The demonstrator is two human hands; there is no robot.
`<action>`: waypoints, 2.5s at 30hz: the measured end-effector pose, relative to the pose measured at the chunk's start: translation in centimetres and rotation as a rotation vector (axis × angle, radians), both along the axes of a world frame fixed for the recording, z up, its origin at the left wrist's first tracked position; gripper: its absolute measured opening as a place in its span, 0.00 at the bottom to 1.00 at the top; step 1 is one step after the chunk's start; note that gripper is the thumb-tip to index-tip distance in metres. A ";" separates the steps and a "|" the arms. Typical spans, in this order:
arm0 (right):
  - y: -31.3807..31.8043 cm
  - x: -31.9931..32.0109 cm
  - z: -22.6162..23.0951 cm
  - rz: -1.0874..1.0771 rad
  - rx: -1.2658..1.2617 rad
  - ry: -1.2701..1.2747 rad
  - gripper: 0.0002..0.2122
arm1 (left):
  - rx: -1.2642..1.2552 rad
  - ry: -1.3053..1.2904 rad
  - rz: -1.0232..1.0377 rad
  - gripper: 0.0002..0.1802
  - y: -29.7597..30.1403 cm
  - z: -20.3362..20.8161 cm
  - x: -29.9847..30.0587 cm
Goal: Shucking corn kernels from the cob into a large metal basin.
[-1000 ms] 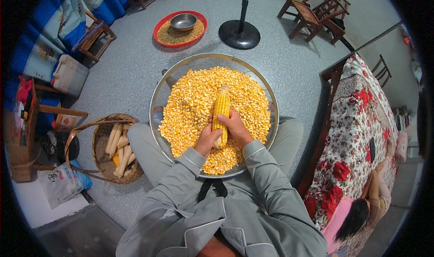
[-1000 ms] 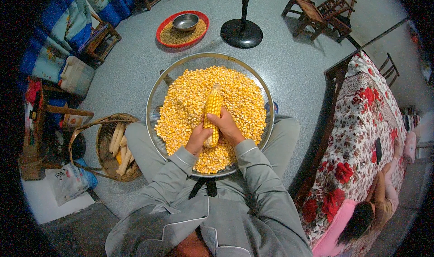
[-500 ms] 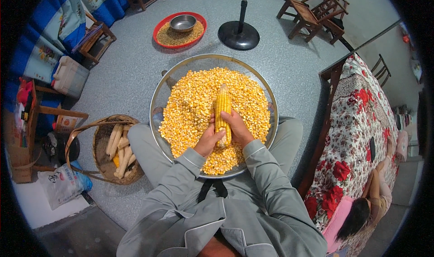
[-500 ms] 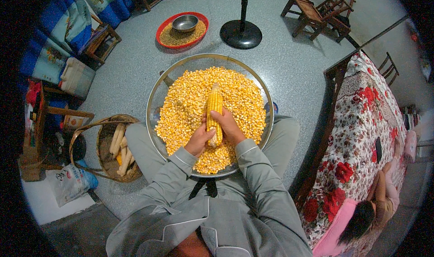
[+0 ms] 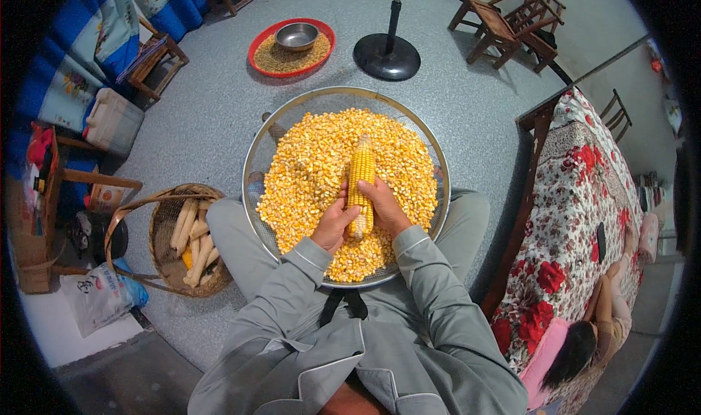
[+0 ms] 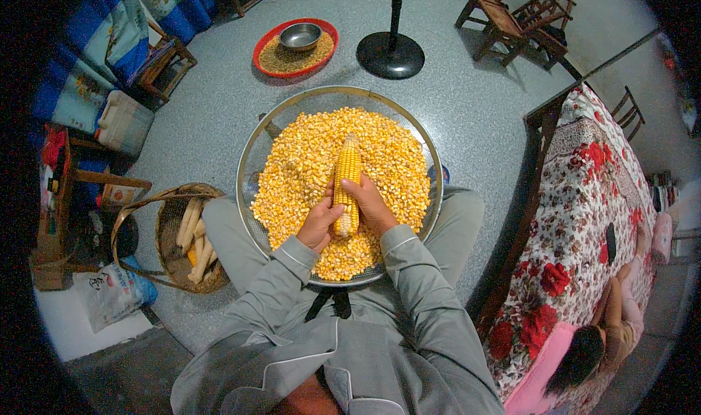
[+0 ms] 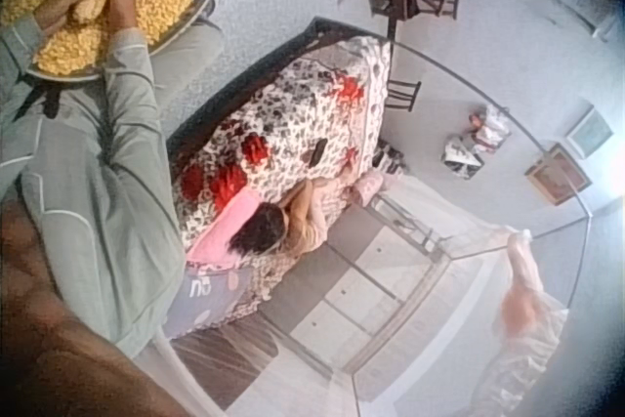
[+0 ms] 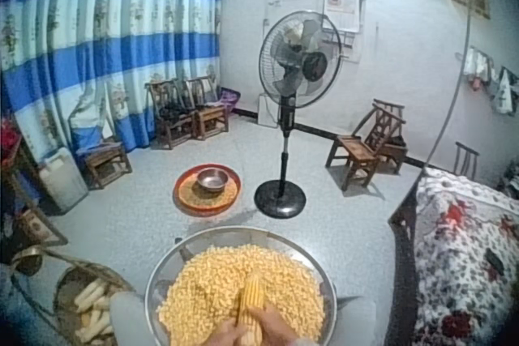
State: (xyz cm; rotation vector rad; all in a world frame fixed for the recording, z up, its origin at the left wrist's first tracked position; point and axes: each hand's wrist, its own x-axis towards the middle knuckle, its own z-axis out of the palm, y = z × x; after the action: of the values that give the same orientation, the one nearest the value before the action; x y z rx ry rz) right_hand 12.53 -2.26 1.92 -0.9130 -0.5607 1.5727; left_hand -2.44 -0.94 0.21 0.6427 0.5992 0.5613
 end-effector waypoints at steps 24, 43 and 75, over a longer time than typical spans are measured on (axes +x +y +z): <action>0.0 0.4 -0.8 0.043 0.009 0.141 0.24 | -0.174 -0.091 0.019 0.23 0.2 0.8 0.0; -0.1 -0.1 0.1 0.057 -0.004 0.088 0.23 | -0.001 0.036 -0.024 0.27 0.0 0.0 -0.1; -0.2 0.1 -1.0 0.080 -0.041 -0.051 0.23 | -0.057 0.114 -0.094 0.28 0.3 0.5 -0.3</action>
State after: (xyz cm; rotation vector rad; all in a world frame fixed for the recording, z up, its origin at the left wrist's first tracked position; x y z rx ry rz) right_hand 12.60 -2.42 0.93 -0.9736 -0.6095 1.6420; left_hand -2.76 -0.60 0.75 0.6481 0.6861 0.4205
